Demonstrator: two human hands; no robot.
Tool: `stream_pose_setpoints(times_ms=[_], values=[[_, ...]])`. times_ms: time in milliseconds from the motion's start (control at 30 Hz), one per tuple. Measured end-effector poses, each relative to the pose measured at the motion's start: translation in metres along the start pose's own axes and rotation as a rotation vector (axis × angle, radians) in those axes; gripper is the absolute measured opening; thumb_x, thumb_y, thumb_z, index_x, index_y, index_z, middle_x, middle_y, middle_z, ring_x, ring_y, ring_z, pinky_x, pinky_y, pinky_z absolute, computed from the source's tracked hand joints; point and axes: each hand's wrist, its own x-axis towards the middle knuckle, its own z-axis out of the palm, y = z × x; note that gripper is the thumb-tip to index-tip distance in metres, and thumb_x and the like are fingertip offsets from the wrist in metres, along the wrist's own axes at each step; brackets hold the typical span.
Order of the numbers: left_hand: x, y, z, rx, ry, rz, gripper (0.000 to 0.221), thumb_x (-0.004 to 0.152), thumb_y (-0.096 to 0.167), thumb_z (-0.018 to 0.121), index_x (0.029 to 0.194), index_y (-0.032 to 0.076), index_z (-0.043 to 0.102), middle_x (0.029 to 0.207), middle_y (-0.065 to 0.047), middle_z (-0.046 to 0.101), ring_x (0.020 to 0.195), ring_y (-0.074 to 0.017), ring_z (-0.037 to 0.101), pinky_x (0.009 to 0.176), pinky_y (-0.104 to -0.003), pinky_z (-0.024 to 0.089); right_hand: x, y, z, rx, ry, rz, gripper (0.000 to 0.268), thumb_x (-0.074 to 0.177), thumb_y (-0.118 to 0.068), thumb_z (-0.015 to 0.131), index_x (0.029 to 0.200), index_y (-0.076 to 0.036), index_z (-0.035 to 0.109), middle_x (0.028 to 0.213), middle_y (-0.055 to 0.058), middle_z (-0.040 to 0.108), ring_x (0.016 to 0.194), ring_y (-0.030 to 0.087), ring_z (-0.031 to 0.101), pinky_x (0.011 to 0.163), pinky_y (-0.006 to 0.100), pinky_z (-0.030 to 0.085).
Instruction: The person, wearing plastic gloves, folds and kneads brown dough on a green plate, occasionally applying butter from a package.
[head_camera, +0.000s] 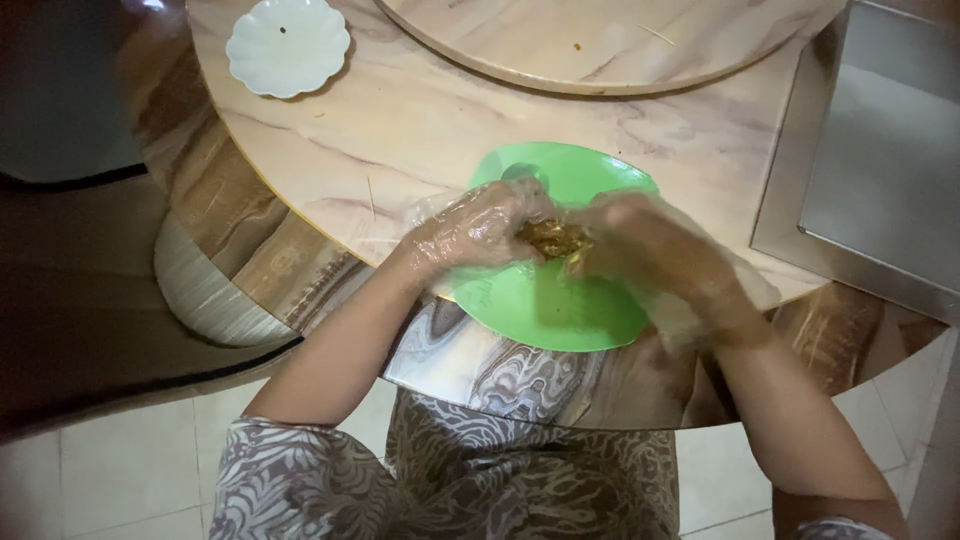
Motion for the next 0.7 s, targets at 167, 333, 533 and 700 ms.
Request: stream_pose_setpoints(times_ms=[167,333,533,700], values=[[-0.002,0.000,-0.002,-0.052,-0.011,-0.016,0.035,0.078,0.006,0.078,0.113,0.002,0.070,0.100,-0.020,0.070,0.102,-0.0403,0.069,0.095,-0.059,0.052,-0.005,-0.012,0.019,-0.333,0.176,-0.243,0.015,0.081,-0.002,0.071,0.095,-0.005,0.066,0.085,0.011,0.065,0.087,0.025,0.068,0.079,0.034,0.057],[-0.001,-0.011,0.000,-0.065,0.001,-0.047,0.031,0.081,0.003,0.074,0.111,0.001,0.070,0.098,-0.020,0.070,0.099,-0.0397,0.070,0.096,-0.057,0.052,-0.001,-0.030,0.015,0.037,0.356,-0.223,0.002,0.087,0.001,0.066,0.085,0.001,0.067,0.082,0.016,0.065,0.087,0.030,0.069,0.071,0.041,0.059],[0.005,-0.027,0.003,-0.065,0.010,0.043,0.019,0.082,0.008,0.078,0.100,0.007,0.073,0.087,-0.013,0.069,0.092,-0.0337,0.070,0.095,-0.051,0.053,0.009,0.019,0.013,0.489,0.046,0.126,0.045,0.092,-0.010,0.071,0.135,-0.025,0.069,0.120,0.013,0.068,0.094,0.024,0.066,0.079,0.031,0.055],[0.002,-0.001,-0.012,-0.076,0.035,0.060,0.020,0.080,0.004,0.077,0.099,0.001,0.071,0.086,-0.018,0.067,0.091,-0.0386,0.069,0.090,-0.054,0.052,0.012,0.040,0.027,0.417,0.178,-0.257,0.052,0.086,-0.013,0.077,0.137,-0.013,0.066,0.109,0.016,0.069,0.092,0.028,0.066,0.075,0.036,0.056]])
